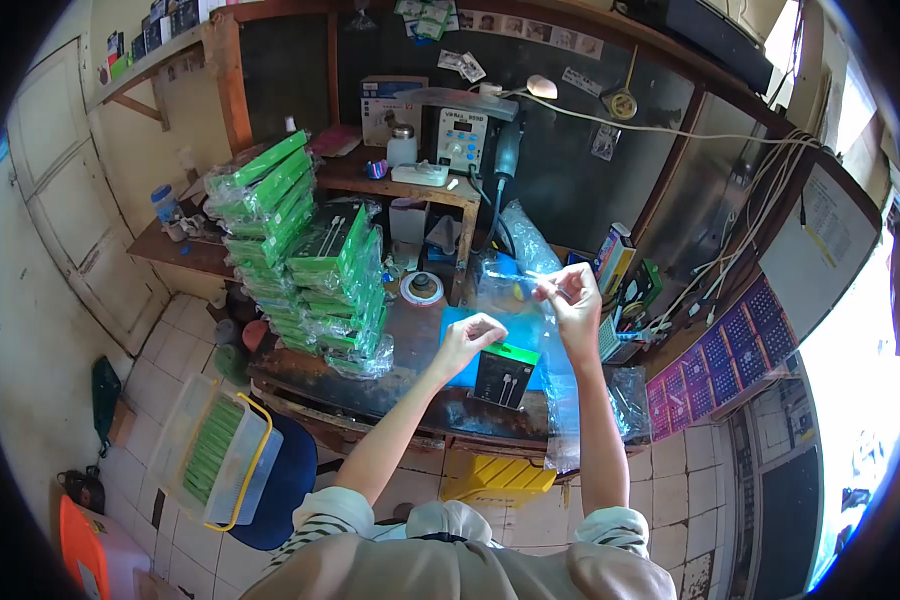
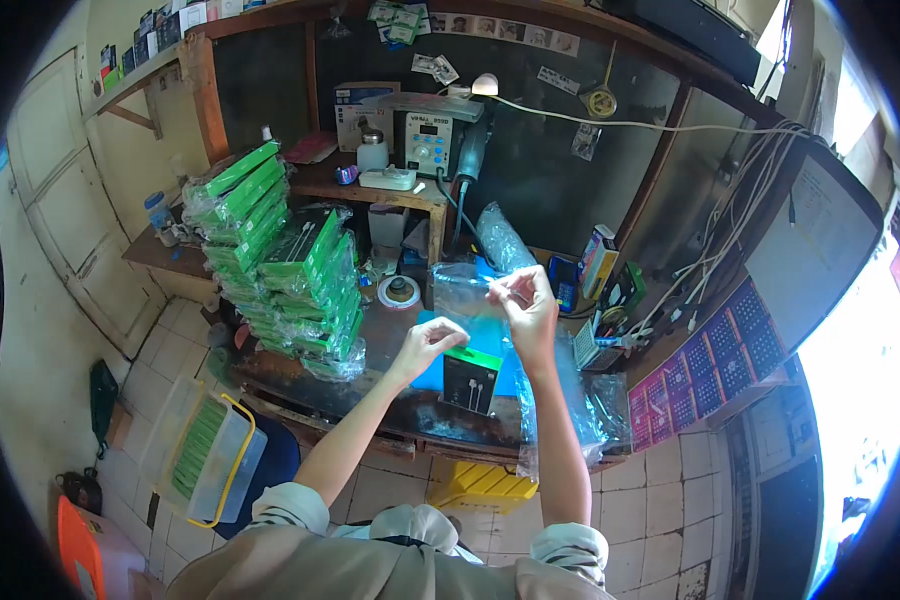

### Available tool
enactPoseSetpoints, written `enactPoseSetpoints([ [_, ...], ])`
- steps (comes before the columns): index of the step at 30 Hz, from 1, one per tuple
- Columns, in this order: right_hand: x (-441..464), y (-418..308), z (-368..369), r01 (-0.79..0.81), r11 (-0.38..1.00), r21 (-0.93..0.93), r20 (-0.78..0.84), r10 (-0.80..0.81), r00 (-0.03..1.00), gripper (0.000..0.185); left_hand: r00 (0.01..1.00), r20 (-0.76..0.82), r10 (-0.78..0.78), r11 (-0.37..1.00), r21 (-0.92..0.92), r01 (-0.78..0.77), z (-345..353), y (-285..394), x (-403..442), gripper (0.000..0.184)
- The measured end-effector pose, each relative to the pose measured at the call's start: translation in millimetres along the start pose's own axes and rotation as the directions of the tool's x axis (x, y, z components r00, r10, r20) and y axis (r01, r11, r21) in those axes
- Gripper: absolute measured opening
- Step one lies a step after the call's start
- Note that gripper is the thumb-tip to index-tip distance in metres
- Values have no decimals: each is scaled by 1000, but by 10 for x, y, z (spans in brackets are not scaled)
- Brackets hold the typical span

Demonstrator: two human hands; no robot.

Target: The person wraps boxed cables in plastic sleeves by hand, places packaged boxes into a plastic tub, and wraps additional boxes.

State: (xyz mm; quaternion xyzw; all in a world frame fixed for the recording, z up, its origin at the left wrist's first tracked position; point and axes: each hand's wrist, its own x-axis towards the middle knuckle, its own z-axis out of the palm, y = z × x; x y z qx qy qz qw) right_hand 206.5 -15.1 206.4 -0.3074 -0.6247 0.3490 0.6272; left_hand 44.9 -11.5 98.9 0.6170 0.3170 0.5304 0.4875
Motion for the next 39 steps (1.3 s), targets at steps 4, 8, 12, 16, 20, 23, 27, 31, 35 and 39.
enactPoseSetpoints([
  [4,5,-76,-68,7,999,-40,-78,-10,997,45,996,-68,51,992,-111,-58,115,15,65,10],
  [8,-259,306,-170,-159,987,-38,-58,157,986,74,979,-187,77,985,-137,-103,139,87,130,10],
  [12,-567,677,-107,-252,966,-62,-2,253,968,45,962,-239,132,990,-23,-142,101,201,109,12],
  [16,-608,706,-15,-242,963,-118,-119,228,966,14,967,-239,84,995,-29,-93,74,151,91,16],
  [20,-592,690,77,-217,965,-148,-236,179,955,15,976,-197,93,955,-259,-143,35,21,91,22],
  [23,-601,744,134,-193,962,-192,-307,128,943,18,957,-237,166,985,84,-149,100,-18,1,24],
  [27,-616,729,144,-234,970,-69,-352,196,915,20,930,-366,25,1000,3,-26,207,-179,-53,15],
  [31,-540,684,72,-226,959,-173,-377,147,914,23,916,-397,55,998,21,-51,252,-13,26,18],
  [35,-522,650,7,-256,937,-237,-398,147,906,24,908,-414,69,994,103,-29,243,3,94,23],
  [39,-660,838,58,-229,931,-283,-342,125,931,22,880,-472,52,996,89,-11,173,-88,97,22],
])
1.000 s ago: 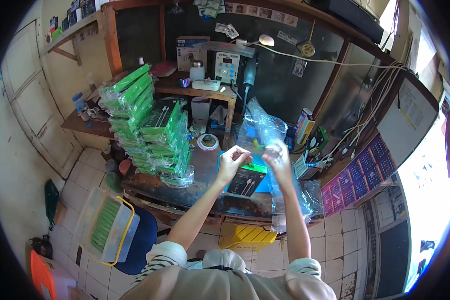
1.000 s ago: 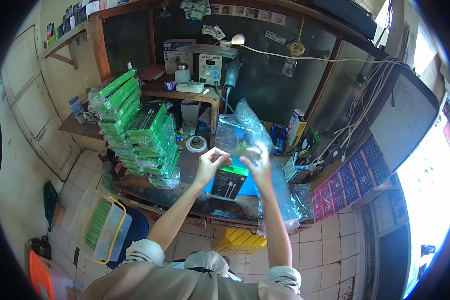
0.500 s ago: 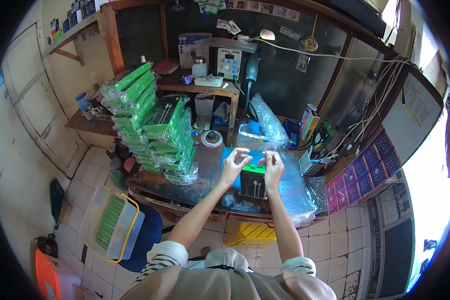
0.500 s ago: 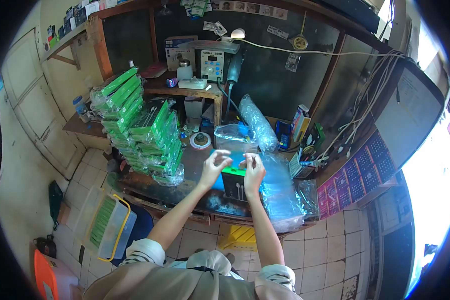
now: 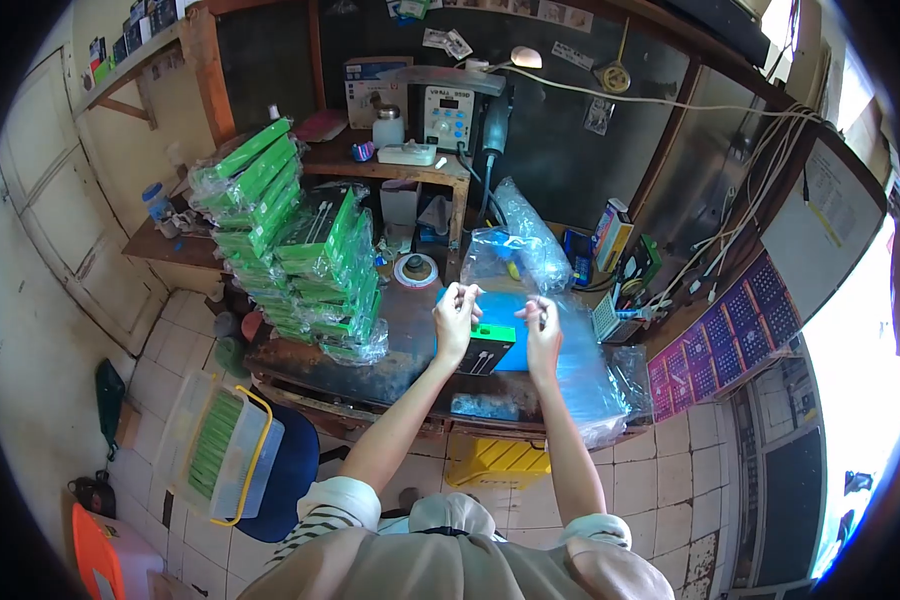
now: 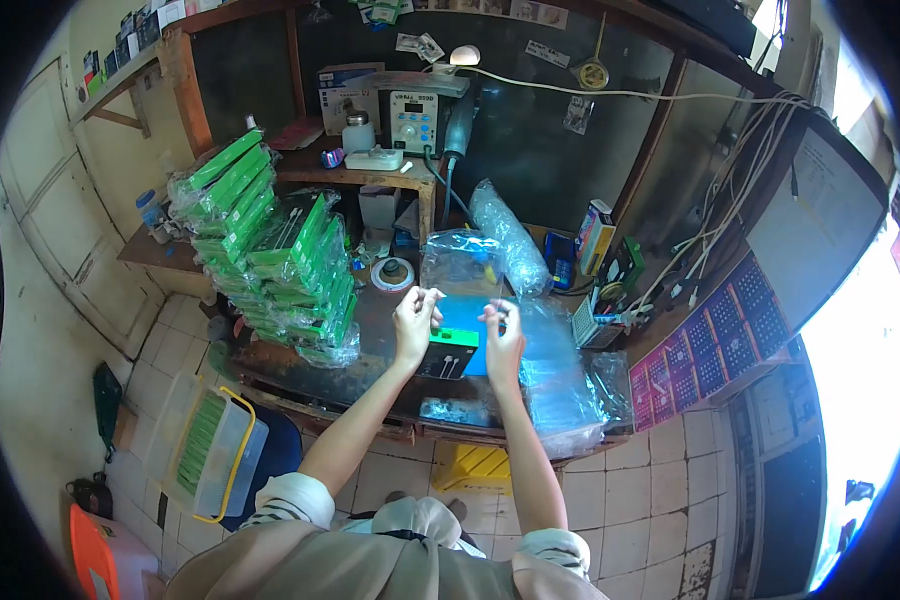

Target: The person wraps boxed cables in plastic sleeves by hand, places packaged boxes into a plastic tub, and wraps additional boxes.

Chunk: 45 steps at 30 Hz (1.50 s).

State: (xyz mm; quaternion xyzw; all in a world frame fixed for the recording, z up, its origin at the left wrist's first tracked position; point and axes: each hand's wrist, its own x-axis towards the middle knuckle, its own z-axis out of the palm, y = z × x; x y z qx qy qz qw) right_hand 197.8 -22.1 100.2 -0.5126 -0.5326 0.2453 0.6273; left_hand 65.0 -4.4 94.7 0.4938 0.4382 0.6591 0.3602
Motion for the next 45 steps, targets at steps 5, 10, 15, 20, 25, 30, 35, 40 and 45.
enactPoseSetpoints([
  [5,-121,106,80,3,1000,-1,106,-2,994,20,1000,-21,-7,999,-33,6,-98,-16,-16,22],
  [10,-152,-3,124,-102,994,49,47,100,994,22,995,-93,31,987,157,-16,-203,-120,-176,21],
  [15,-73,126,143,-95,995,-36,-20,94,995,26,995,-100,2,993,121,10,-276,-127,-159,21],
  [20,114,237,114,-169,962,-215,56,185,981,27,989,-143,-30,955,289,71,-359,-212,-53,23],
  [25,235,506,128,-404,899,-170,289,437,851,28,990,-128,-56,940,327,96,-447,-303,-74,20],
  [30,324,529,135,-481,847,-228,475,527,704,21,906,-63,420,810,477,-342,-483,-34,-61,32],
  [35,366,580,130,-409,835,-369,483,548,683,17,822,533,198,782,420,-461,-631,222,-118,66],
  [40,361,308,49,49,888,-458,305,105,947,26,843,503,189,804,413,-427,-708,-15,-191,65],
  [45,362,-382,36,101,994,45,678,-105,727,38,904,404,139,804,487,-341,-697,-182,-336,59],
])
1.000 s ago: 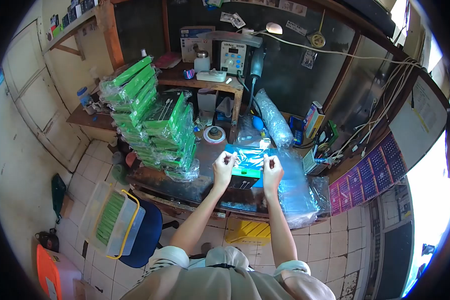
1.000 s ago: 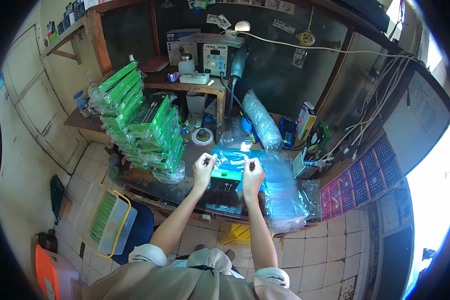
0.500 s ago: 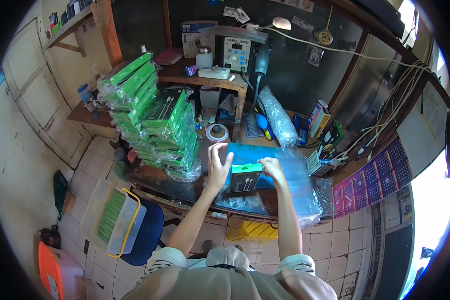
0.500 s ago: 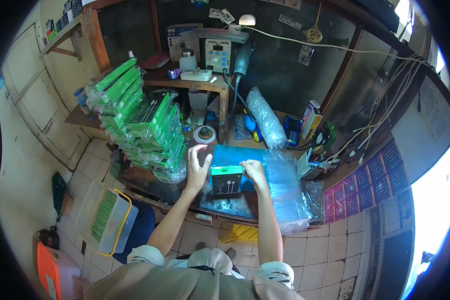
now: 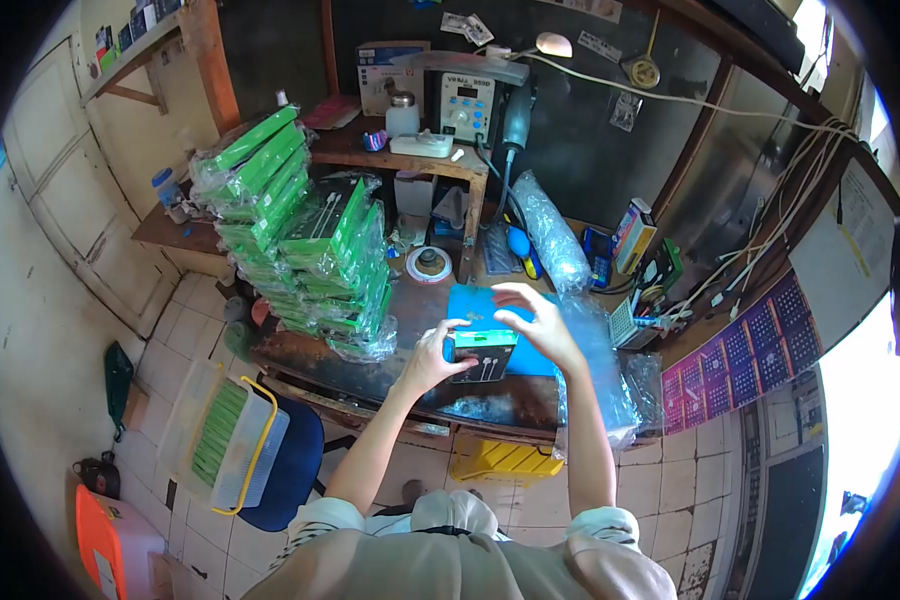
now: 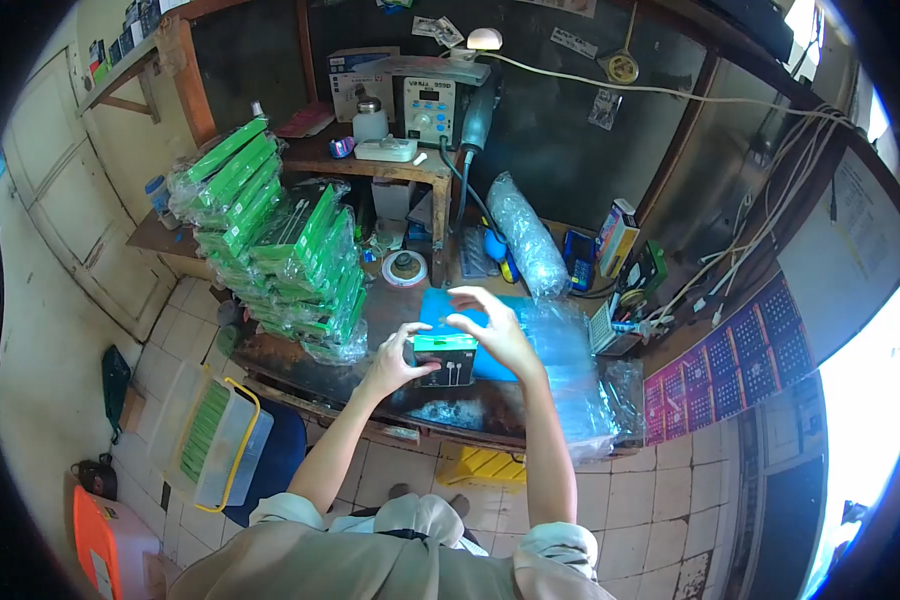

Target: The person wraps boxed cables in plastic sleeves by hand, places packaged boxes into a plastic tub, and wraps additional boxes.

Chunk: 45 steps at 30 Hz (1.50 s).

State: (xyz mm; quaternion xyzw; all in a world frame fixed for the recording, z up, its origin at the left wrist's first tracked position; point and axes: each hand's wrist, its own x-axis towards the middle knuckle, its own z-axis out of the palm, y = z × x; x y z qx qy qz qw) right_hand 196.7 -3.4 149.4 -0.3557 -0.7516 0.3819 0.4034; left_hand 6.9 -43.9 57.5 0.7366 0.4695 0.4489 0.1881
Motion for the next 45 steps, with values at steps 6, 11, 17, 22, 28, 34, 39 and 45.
enactPoseSetpoints([
  [6,-130,574,140,-181,930,319,223,112,968,56,992,-128,-7,999,-47,1,161,-235,-93,51],
  [11,-382,874,318,-207,876,436,66,198,978,46,973,-106,-206,974,-114,194,69,-134,77,52],
  [17,-623,811,465,-173,944,280,-209,236,949,26,948,-74,-311,831,-505,233,154,73,300,39],
  [22,-651,607,508,-231,952,203,-506,304,808,31,940,-96,-327,880,-393,266,336,378,74,38],
  [28,-613,566,871,-327,924,198,-449,382,808,37,860,-177,-479,874,-191,447,235,369,-405,31],
  [34,-731,289,1456,-293,954,62,-213,299,930,34,746,-443,-497,849,-72,523,-361,303,-982,31],
  [39,-768,-36,2002,-206,963,173,105,190,976,28,582,-643,-498,821,-133,555,-960,221,-1526,32],
  [45,-570,-642,3082,-261,910,322,384,126,915,21,468,-666,-580,781,-292,552,-1895,-48,-2348,24],
])
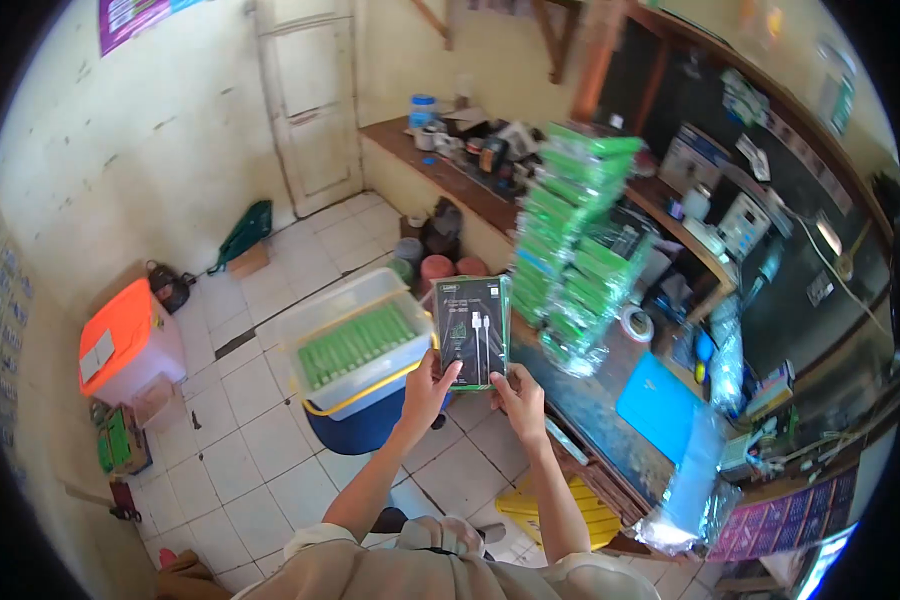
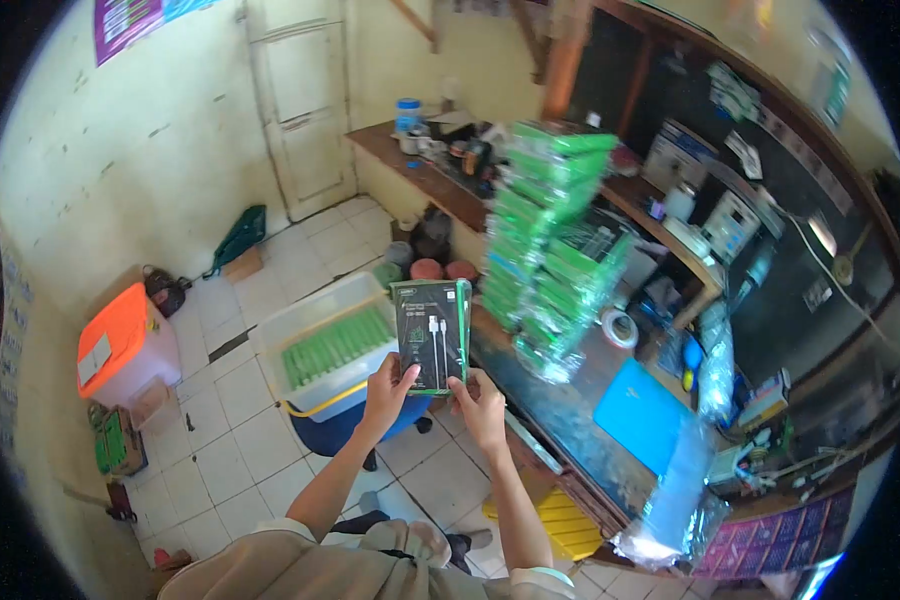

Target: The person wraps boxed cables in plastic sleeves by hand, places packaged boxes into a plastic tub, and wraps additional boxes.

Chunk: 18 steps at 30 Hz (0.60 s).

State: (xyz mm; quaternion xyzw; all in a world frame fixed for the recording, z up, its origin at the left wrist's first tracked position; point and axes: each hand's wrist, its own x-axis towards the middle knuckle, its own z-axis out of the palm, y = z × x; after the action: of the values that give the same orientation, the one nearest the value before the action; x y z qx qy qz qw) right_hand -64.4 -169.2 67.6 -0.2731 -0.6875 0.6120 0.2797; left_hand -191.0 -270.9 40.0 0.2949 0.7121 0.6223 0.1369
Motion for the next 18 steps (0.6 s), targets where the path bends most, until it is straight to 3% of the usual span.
enactPoseSetpoints([
  [1,79,-55,218,68,997,-20,-12,-68,998,23,993,78,-86,996,36,83,-257,39,44,33],
  [2,144,-145,405,84,994,-70,13,-83,996,26,994,46,-100,994,40,98,-476,-56,73,33],
  [4,329,-129,720,210,954,-215,55,-203,978,27,999,-41,1,1000,8,-1,-863,-369,163,56],
  [5,416,-130,850,239,940,-243,91,-223,971,27,997,-64,34,989,147,-24,-1093,-609,233,65],
  [6,504,-123,976,235,939,-251,127,-208,970,29,996,-89,20,988,154,-6,-1328,-712,258,65],
  [8,716,-28,1163,397,857,-328,197,-348,916,31,967,-253,43,995,98,-19,-1732,-823,334,56],
  [10,868,-101,1317,377,852,-364,285,-283,916,31,956,-294,24,999,35,-14,-2057,-752,370,56],
  [12,1058,11,1428,562,717,-412,426,-393,815,31,941,-339,-10,999,-34,-2,-2245,-709,378,57],
  [14,1261,213,1559,510,770,-383,510,-285,812,32,959,-283,32,999,16,-28,-2351,-730,446,52],
  [18,1553,464,1818,550,779,-300,711,-202,674,32,975,-212,-59,997,27,67,-2393,-1009,504,46],
])
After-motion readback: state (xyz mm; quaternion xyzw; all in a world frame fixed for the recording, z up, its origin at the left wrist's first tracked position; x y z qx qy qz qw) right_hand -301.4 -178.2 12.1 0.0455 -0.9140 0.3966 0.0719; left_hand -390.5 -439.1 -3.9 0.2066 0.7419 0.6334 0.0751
